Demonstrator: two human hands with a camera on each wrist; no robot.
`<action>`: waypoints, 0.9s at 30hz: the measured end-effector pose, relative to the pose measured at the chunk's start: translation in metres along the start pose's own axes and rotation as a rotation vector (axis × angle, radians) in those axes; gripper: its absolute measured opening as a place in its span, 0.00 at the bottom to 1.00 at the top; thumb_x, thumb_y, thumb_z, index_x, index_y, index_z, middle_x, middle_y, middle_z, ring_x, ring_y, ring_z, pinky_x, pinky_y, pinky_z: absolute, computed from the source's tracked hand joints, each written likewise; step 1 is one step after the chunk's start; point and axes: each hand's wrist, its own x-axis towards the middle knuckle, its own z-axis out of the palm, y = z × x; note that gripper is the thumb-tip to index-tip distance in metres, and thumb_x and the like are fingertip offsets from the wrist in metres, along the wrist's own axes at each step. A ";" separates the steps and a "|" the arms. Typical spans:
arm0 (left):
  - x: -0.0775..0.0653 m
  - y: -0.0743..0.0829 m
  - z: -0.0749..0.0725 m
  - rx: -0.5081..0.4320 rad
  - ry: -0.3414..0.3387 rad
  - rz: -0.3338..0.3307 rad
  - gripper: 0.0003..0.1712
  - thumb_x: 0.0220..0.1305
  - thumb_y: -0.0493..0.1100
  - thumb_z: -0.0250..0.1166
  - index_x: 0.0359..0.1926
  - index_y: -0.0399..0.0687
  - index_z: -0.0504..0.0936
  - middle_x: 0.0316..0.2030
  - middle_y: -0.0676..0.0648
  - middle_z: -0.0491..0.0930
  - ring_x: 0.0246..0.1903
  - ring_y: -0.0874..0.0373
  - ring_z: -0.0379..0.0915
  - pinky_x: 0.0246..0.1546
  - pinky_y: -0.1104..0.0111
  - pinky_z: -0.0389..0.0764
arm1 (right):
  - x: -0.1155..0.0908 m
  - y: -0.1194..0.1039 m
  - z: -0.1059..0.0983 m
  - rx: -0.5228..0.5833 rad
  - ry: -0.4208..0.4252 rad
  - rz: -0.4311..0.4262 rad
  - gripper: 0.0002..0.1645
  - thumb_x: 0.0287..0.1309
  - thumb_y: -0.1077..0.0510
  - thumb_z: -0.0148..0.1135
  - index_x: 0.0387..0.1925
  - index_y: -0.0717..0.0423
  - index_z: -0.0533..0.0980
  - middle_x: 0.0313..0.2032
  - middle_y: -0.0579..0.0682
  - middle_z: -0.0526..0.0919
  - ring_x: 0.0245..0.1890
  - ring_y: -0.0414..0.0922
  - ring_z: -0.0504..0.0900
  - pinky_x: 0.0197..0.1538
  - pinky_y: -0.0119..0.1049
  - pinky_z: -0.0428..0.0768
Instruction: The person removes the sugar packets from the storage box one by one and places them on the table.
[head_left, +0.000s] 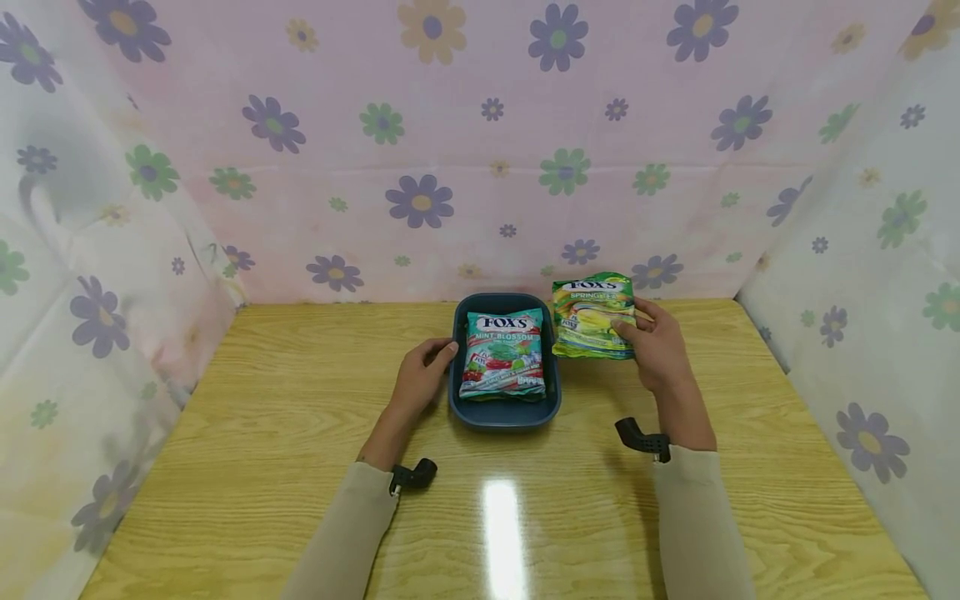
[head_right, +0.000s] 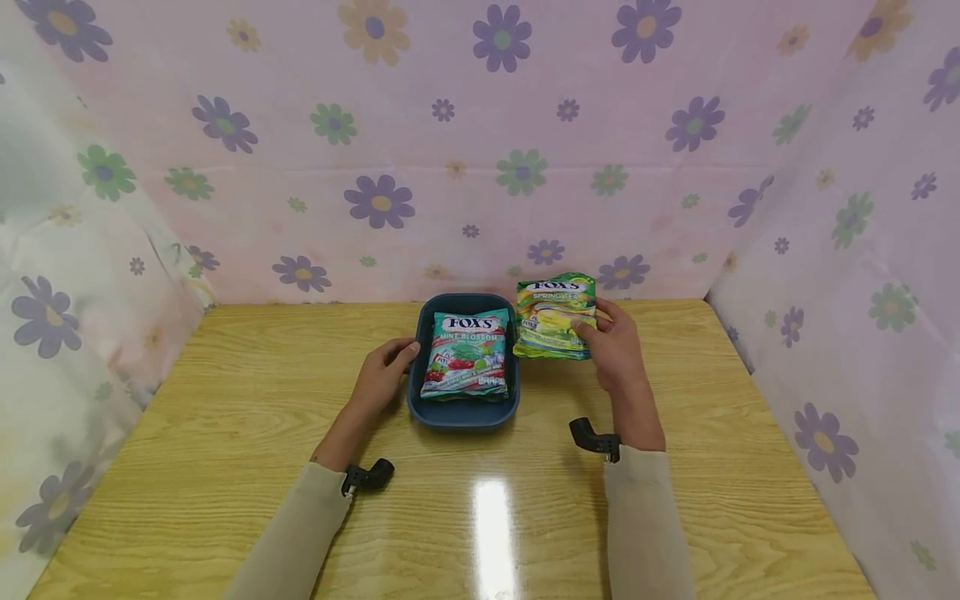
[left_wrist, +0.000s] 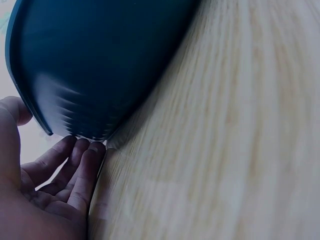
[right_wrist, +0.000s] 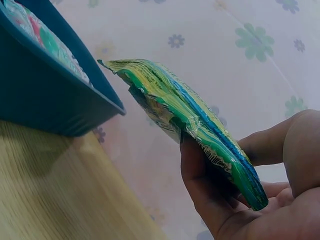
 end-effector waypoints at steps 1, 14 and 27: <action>0.000 0.000 0.000 0.000 0.000 0.000 0.26 0.79 0.57 0.61 0.64 0.44 0.83 0.60 0.41 0.83 0.57 0.47 0.79 0.63 0.52 0.77 | 0.000 0.001 -0.001 0.006 0.005 0.000 0.40 0.79 0.66 0.55 0.84 0.63 0.51 0.44 0.42 0.82 0.35 0.33 0.87 0.39 0.29 0.86; 0.000 -0.001 0.000 -0.004 0.000 -0.011 0.27 0.79 0.58 0.61 0.65 0.45 0.83 0.60 0.42 0.83 0.57 0.47 0.79 0.62 0.52 0.78 | 0.006 0.016 -0.017 0.049 -0.017 0.016 0.41 0.80 0.66 0.52 0.85 0.62 0.47 0.46 0.42 0.80 0.38 0.33 0.87 0.41 0.28 0.86; -0.001 0.000 0.000 -0.012 -0.003 -0.014 0.29 0.78 0.59 0.62 0.65 0.44 0.82 0.61 0.41 0.82 0.58 0.47 0.79 0.63 0.52 0.78 | 0.022 0.045 -0.023 0.090 -0.018 0.061 0.41 0.79 0.68 0.52 0.84 0.63 0.49 0.43 0.42 0.82 0.37 0.34 0.87 0.39 0.29 0.87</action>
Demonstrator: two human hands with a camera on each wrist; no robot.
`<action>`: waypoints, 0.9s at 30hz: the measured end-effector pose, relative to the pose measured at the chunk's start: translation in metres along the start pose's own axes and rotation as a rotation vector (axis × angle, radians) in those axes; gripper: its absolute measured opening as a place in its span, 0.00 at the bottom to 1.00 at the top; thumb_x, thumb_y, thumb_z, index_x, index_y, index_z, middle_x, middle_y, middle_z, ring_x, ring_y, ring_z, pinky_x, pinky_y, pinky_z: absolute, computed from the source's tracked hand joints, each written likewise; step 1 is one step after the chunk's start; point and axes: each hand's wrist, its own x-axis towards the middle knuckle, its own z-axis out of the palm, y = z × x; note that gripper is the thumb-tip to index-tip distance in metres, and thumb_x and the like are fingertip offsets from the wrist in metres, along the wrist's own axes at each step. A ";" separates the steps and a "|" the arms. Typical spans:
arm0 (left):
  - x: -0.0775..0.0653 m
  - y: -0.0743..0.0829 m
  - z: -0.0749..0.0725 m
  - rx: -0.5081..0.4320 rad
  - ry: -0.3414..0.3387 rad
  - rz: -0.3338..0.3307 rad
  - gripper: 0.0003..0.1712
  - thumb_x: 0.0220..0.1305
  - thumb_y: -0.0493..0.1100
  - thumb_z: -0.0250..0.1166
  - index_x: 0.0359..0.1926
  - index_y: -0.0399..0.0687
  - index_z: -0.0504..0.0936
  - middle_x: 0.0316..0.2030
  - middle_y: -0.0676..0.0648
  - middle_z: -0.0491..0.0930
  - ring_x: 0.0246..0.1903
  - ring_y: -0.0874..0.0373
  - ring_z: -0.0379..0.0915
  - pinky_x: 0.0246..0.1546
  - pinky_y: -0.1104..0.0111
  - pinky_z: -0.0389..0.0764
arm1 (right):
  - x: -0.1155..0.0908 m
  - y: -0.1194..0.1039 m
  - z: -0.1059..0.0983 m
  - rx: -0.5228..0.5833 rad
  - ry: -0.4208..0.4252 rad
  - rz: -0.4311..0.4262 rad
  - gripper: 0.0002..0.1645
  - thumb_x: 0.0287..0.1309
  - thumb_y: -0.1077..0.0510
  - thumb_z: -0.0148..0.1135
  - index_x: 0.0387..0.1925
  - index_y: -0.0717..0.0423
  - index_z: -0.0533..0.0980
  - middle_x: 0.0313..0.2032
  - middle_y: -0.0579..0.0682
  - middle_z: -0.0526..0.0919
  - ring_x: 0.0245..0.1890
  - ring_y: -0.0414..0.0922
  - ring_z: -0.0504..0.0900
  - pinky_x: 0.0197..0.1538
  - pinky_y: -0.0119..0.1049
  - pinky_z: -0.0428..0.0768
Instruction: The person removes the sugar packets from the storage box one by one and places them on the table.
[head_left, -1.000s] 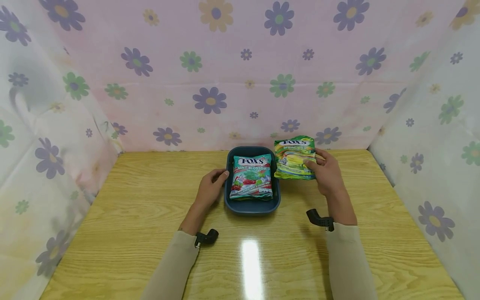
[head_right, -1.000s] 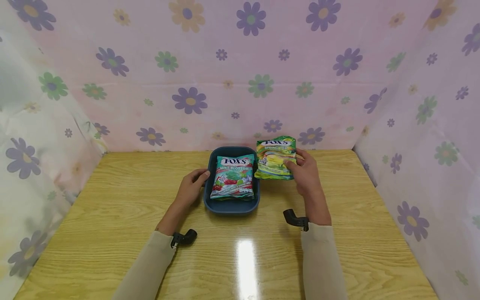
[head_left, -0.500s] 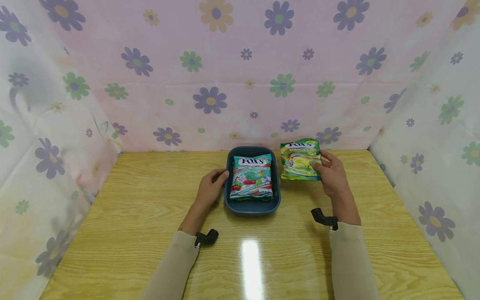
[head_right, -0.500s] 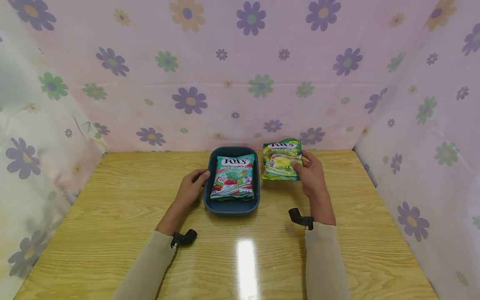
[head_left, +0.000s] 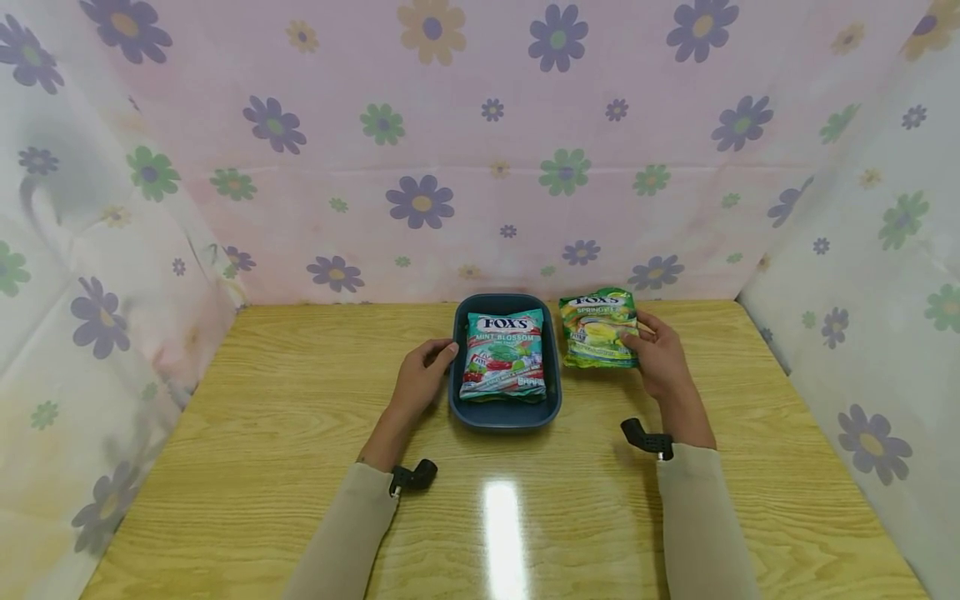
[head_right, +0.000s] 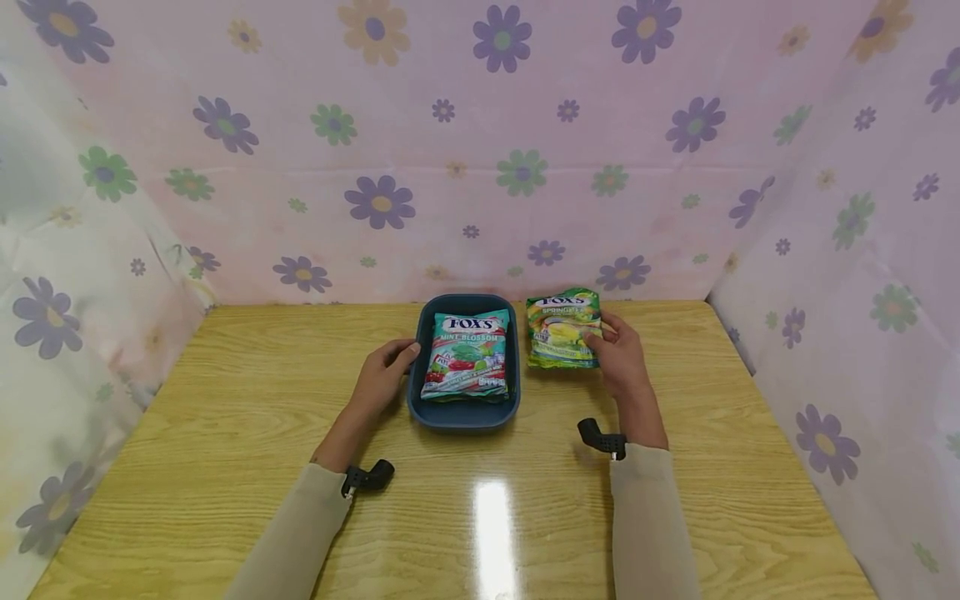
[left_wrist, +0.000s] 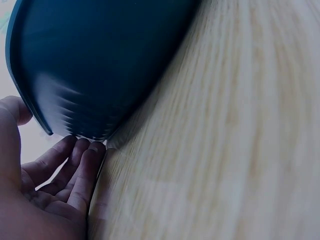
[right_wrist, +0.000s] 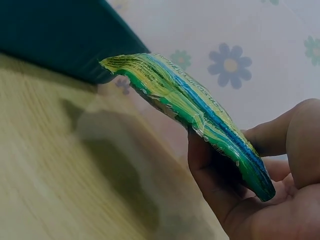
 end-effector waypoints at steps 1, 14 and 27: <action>0.000 0.000 0.000 0.000 0.000 0.000 0.29 0.78 0.59 0.62 0.65 0.44 0.82 0.61 0.41 0.82 0.58 0.47 0.78 0.63 0.52 0.77 | 0.001 0.002 0.000 -0.005 -0.003 0.000 0.41 0.79 0.68 0.52 0.84 0.62 0.49 0.43 0.42 0.82 0.37 0.34 0.87 0.39 0.29 0.87; 0.000 0.000 0.000 0.013 0.005 0.010 0.29 0.78 0.60 0.61 0.65 0.44 0.83 0.60 0.41 0.83 0.57 0.47 0.79 0.63 0.52 0.78 | 0.007 0.019 -0.002 -0.146 0.005 -0.005 0.38 0.80 0.65 0.53 0.84 0.61 0.53 0.44 0.41 0.80 0.37 0.31 0.84 0.40 0.27 0.84; 0.000 0.000 0.000 0.023 0.004 0.018 0.29 0.79 0.60 0.61 0.66 0.44 0.82 0.62 0.42 0.82 0.59 0.47 0.78 0.64 0.52 0.77 | 0.014 0.025 -0.001 -0.250 0.024 0.026 0.39 0.81 0.63 0.53 0.84 0.60 0.52 0.61 0.64 0.75 0.40 0.31 0.81 0.41 0.26 0.82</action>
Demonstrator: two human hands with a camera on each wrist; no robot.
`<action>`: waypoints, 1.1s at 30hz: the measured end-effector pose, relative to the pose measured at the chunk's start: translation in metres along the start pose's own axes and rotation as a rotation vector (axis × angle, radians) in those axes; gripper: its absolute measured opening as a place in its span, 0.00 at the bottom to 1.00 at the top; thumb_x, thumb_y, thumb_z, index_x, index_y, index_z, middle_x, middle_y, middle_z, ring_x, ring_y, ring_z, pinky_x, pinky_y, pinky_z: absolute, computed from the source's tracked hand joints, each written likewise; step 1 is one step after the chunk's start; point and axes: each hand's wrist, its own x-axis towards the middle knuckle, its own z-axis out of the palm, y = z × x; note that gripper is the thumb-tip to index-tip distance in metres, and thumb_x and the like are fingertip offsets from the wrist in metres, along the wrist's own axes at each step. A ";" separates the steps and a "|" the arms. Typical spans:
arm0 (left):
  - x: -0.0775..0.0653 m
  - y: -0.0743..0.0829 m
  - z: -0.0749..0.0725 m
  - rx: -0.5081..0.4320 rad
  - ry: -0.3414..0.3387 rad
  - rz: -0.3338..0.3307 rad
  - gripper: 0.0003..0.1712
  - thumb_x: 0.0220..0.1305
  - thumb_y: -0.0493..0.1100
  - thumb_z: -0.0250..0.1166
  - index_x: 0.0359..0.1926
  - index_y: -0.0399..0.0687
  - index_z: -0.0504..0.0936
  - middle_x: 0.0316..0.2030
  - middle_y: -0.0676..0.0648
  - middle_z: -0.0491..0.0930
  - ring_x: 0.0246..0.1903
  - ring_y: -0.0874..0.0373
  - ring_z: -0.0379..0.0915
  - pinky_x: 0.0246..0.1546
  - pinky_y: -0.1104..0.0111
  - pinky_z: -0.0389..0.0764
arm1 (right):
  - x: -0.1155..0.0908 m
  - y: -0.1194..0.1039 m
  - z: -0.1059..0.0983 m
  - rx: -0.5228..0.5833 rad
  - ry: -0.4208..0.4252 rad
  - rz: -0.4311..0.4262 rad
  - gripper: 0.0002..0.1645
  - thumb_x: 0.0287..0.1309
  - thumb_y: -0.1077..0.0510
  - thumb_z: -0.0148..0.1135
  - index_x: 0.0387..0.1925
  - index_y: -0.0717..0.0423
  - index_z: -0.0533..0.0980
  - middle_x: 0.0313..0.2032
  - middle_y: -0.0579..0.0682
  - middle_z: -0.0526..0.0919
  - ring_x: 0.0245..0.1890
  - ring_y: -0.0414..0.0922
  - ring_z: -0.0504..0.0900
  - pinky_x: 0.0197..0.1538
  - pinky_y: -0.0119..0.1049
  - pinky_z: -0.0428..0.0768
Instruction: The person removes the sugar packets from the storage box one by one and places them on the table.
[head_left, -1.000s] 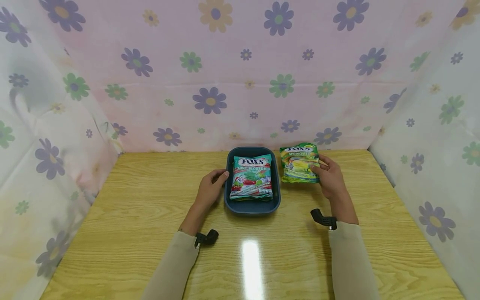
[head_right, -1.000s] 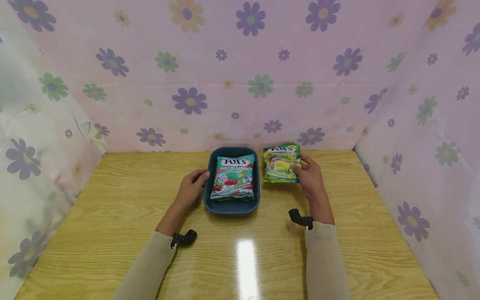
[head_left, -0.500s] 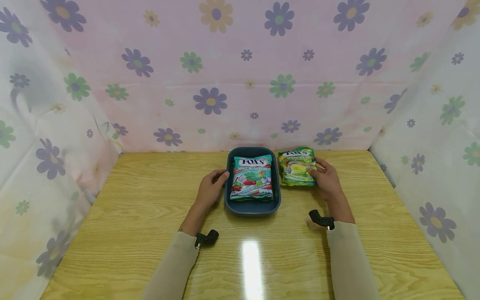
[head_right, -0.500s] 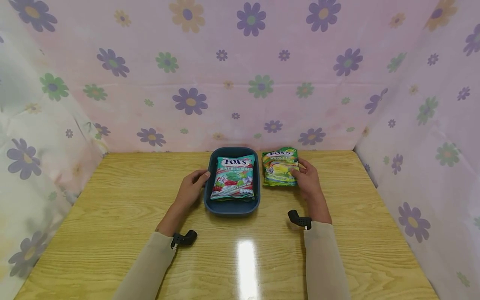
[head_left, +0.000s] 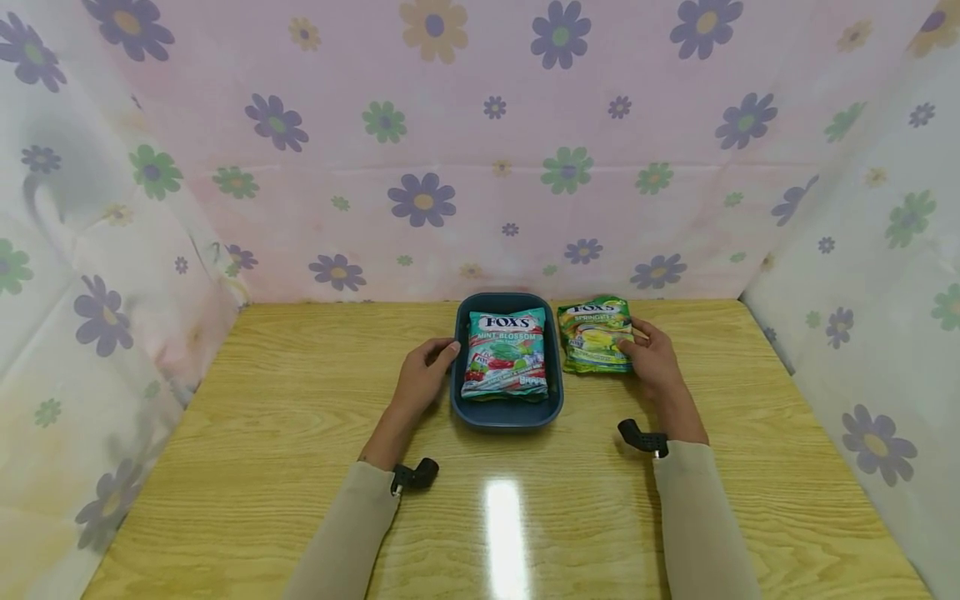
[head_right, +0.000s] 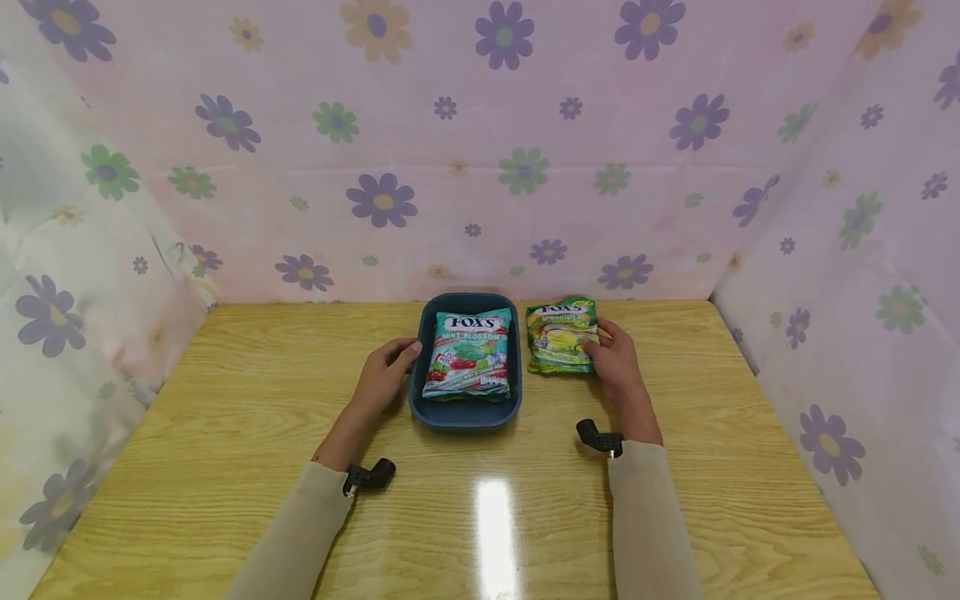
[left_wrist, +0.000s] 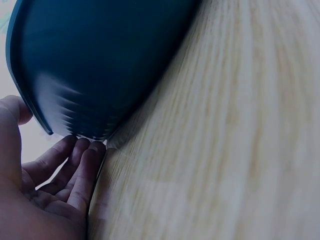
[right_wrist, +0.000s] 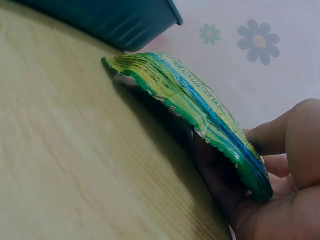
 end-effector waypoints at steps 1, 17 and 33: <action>0.000 0.000 0.000 0.001 0.000 0.002 0.29 0.79 0.60 0.61 0.65 0.44 0.82 0.62 0.42 0.82 0.59 0.47 0.78 0.64 0.52 0.77 | 0.000 0.000 0.000 -0.016 0.004 0.001 0.39 0.81 0.62 0.53 0.84 0.60 0.52 0.64 0.67 0.73 0.43 0.32 0.81 0.41 0.26 0.82; 0.000 -0.001 0.000 0.000 -0.002 0.007 0.28 0.79 0.59 0.61 0.65 0.44 0.82 0.61 0.42 0.82 0.57 0.47 0.78 0.63 0.52 0.78 | -0.007 -0.010 0.003 -0.283 0.073 -0.029 0.38 0.79 0.58 0.55 0.82 0.65 0.56 0.72 0.73 0.67 0.71 0.66 0.70 0.63 0.55 0.77; -0.001 0.000 0.000 -0.015 -0.005 0.007 0.27 0.79 0.58 0.61 0.65 0.44 0.82 0.62 0.42 0.82 0.58 0.48 0.78 0.64 0.53 0.78 | -0.023 -0.036 -0.004 -0.324 -0.005 -0.008 0.40 0.80 0.57 0.53 0.82 0.67 0.51 0.73 0.75 0.64 0.72 0.70 0.67 0.67 0.63 0.74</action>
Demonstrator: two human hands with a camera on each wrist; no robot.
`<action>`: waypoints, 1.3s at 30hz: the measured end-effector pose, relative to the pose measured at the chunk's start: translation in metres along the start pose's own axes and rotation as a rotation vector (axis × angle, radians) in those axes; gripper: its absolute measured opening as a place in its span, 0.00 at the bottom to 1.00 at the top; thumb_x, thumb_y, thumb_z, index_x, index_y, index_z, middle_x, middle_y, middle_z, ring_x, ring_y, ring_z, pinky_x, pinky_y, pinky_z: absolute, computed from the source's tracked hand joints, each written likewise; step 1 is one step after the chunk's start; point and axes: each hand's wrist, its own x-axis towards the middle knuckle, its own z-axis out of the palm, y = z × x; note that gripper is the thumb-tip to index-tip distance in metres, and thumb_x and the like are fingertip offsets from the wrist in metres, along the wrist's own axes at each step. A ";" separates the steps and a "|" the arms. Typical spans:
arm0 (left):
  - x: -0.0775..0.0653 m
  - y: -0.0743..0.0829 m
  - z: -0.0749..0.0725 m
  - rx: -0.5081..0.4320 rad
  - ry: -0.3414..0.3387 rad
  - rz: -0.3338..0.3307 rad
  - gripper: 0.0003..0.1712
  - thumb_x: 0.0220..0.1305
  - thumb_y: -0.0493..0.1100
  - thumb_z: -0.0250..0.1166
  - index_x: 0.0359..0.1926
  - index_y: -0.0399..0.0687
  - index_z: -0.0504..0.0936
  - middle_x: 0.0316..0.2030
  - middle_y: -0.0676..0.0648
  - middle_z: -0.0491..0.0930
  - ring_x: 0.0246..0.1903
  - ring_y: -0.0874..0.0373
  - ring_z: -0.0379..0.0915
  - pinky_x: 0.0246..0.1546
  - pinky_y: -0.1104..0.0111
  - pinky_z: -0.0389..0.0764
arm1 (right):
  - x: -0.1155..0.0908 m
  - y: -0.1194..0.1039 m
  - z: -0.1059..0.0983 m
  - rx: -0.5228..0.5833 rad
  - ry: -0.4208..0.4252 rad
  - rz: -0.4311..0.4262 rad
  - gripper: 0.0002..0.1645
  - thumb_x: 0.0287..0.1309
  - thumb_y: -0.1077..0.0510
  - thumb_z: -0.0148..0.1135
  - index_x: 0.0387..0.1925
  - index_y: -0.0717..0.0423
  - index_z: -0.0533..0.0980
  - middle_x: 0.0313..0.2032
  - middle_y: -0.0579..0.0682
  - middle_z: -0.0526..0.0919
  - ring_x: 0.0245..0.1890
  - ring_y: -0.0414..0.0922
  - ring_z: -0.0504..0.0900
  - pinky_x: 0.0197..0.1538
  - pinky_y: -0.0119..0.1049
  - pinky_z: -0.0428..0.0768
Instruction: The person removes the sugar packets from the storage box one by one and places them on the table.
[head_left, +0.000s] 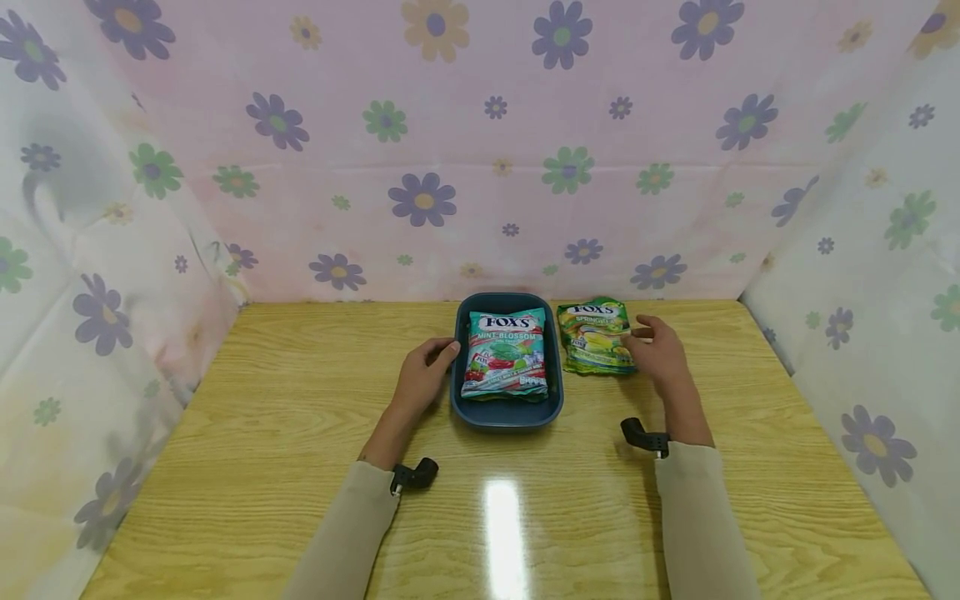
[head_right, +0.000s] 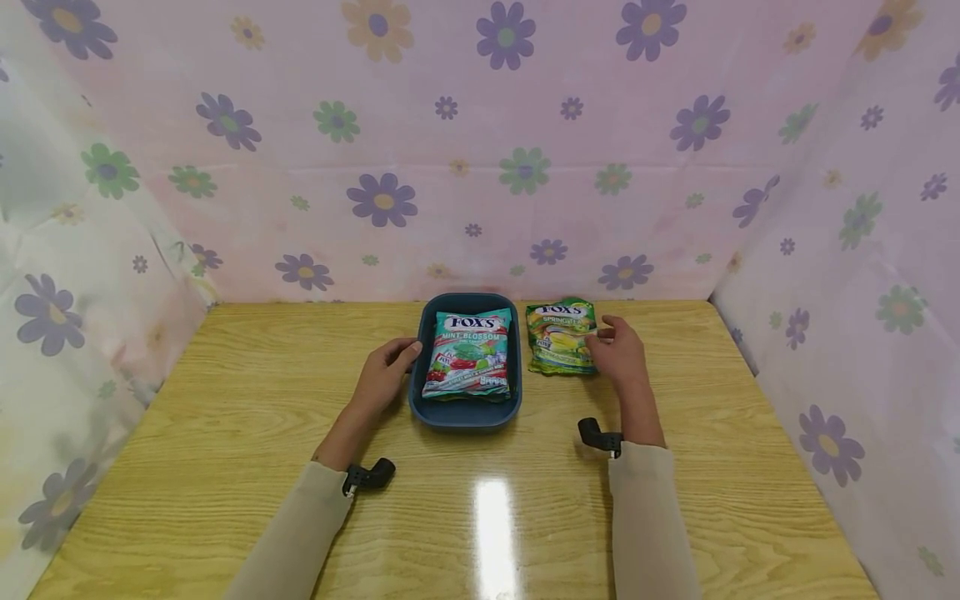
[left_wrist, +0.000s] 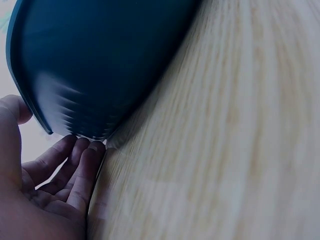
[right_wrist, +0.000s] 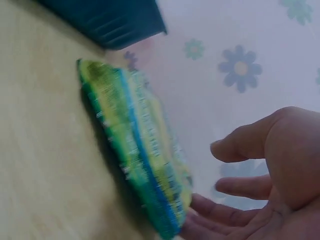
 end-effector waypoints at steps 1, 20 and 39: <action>0.000 0.000 0.000 0.001 0.000 0.001 0.27 0.79 0.58 0.61 0.65 0.44 0.82 0.62 0.42 0.82 0.59 0.48 0.78 0.64 0.53 0.78 | -0.001 -0.002 -0.001 -0.015 -0.005 -0.005 0.40 0.80 0.57 0.53 0.82 0.67 0.52 0.73 0.75 0.64 0.72 0.70 0.67 0.67 0.63 0.74; 0.002 -0.001 0.001 0.007 0.017 0.000 0.26 0.79 0.58 0.62 0.64 0.44 0.83 0.60 0.42 0.83 0.59 0.47 0.78 0.63 0.53 0.76 | -0.023 -0.039 -0.005 0.042 0.008 -0.165 0.37 0.81 0.55 0.54 0.82 0.63 0.57 0.70 0.72 0.68 0.70 0.70 0.68 0.67 0.63 0.74; 0.001 -0.001 0.001 0.015 0.010 -0.006 0.28 0.79 0.58 0.61 0.65 0.43 0.82 0.61 0.41 0.82 0.60 0.47 0.77 0.65 0.52 0.76 | -0.038 -0.071 0.017 0.012 -0.033 -0.246 0.33 0.80 0.55 0.54 0.80 0.58 0.62 0.66 0.65 0.75 0.65 0.64 0.77 0.60 0.58 0.80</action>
